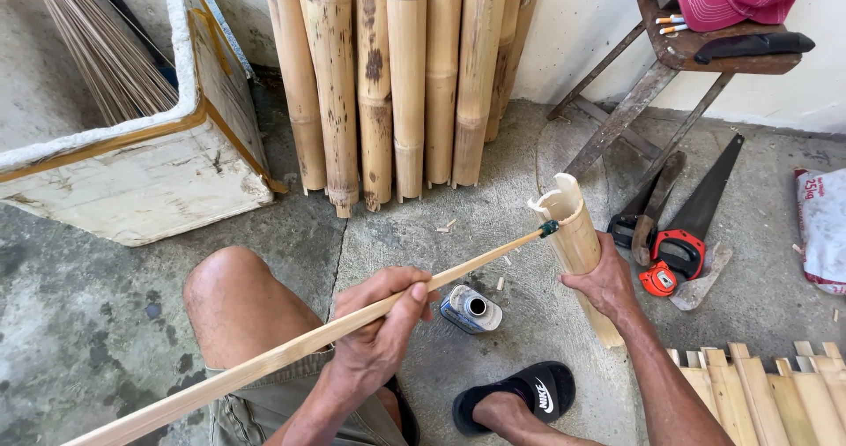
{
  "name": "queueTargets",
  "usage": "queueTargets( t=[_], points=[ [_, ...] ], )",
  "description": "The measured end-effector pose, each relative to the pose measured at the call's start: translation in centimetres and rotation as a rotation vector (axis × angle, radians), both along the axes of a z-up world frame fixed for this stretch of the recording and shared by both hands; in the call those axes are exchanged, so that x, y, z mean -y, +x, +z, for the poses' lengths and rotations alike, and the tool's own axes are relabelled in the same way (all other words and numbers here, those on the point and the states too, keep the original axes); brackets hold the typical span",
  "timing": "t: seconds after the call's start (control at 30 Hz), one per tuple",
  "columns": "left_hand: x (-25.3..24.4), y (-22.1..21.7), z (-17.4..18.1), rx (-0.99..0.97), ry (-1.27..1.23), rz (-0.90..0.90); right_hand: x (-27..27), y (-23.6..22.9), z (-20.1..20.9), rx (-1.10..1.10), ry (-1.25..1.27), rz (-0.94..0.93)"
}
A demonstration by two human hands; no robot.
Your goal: Apply adhesive or sealant to the inner and outer surfaces of bamboo tubes using a wooden applicator stick.
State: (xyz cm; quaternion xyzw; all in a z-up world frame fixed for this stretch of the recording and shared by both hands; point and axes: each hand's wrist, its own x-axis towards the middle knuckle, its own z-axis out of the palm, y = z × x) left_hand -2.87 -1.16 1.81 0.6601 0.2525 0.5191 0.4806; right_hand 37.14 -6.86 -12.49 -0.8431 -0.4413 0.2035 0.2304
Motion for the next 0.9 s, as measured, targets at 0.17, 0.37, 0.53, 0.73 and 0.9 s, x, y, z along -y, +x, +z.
queueTargets(
  t=[0.17, 0.37, 0.53, 0.73, 0.9],
  points=[
    [-0.8, 0.8, -2.1, 0.001, 0.020, -0.035, -0.1, 0.2, 0.4, 0.026, 0.008, -0.018],
    [-2.2, -0.2, -0.9, 0.165, -0.170, 0.002, 0.3, 1.0, 0.6, 0.003, 0.030, -0.019],
    [-3.3, 0.5, -1.0, 0.255, -0.301, 0.009, 0.7, 1.5, 0.9, -0.011, 0.059, -0.003],
    [-4.3, 1.2, -2.6, 0.256, -0.402, 0.027, 1.6, 2.8, 1.2, -0.070, 0.144, 0.002],
    [-4.4, 2.0, -1.5, 0.277, -0.409, -0.066, 1.9, 2.0, 2.8, -0.086, 0.085, -0.046]
  ],
)
